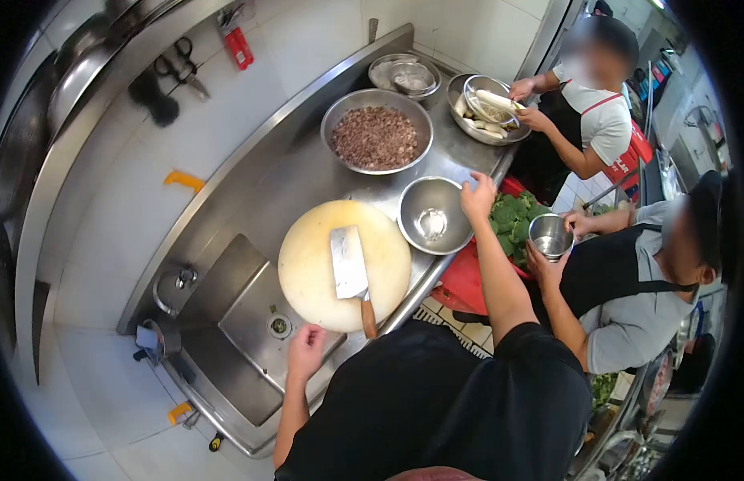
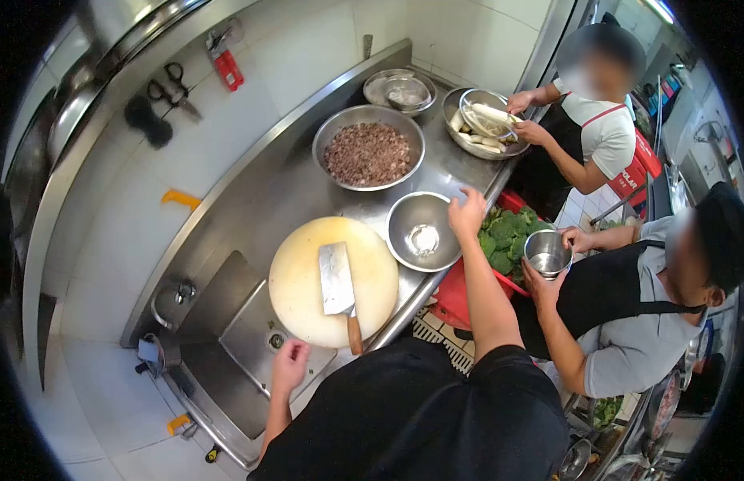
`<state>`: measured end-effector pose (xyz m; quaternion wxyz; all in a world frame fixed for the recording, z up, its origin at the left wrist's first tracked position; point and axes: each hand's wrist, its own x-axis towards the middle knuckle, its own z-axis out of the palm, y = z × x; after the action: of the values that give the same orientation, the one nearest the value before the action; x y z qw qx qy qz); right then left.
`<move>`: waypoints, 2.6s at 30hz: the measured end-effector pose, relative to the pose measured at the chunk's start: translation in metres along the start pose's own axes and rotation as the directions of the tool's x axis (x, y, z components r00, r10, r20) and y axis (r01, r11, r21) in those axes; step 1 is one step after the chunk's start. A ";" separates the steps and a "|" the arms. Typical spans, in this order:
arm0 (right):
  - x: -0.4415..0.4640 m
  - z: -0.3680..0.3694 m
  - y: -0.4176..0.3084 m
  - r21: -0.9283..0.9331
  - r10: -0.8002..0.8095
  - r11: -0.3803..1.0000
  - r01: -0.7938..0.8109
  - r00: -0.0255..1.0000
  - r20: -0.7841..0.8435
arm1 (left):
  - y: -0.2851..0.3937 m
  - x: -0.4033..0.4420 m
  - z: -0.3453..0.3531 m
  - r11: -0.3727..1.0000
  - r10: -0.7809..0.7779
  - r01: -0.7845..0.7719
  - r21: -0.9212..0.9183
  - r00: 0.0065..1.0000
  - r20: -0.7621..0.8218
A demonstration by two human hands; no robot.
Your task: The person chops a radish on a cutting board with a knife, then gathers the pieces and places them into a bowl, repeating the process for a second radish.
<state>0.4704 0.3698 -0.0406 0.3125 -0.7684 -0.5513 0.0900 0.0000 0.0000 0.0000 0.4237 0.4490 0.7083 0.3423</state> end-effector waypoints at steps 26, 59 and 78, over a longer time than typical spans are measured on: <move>0.332 0.063 0.048 -0.170 -0.004 0.976 0.139 0.784 0.620 | 0.082 0.063 0.104 0.718 -0.462 0.221 0.660 0.861 0.214; 0.026 -0.065 -0.208 0.886 -0.533 0.462 -0.032 0.789 0.306 | 0.052 0.010 0.075 0.914 -0.316 0.359 -0.190 0.922 0.226; -0.172 -0.069 -0.189 0.814 -0.228 0.453 -0.362 0.836 0.499 | 0.000 -0.023 -0.003 0.918 -0.011 0.073 0.391 0.987 -0.158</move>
<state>0.2893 0.2258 0.0877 0.4918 -0.4524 -0.4529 0.5902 0.0029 -0.0211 0.0078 0.2763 0.4825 0.8025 0.2165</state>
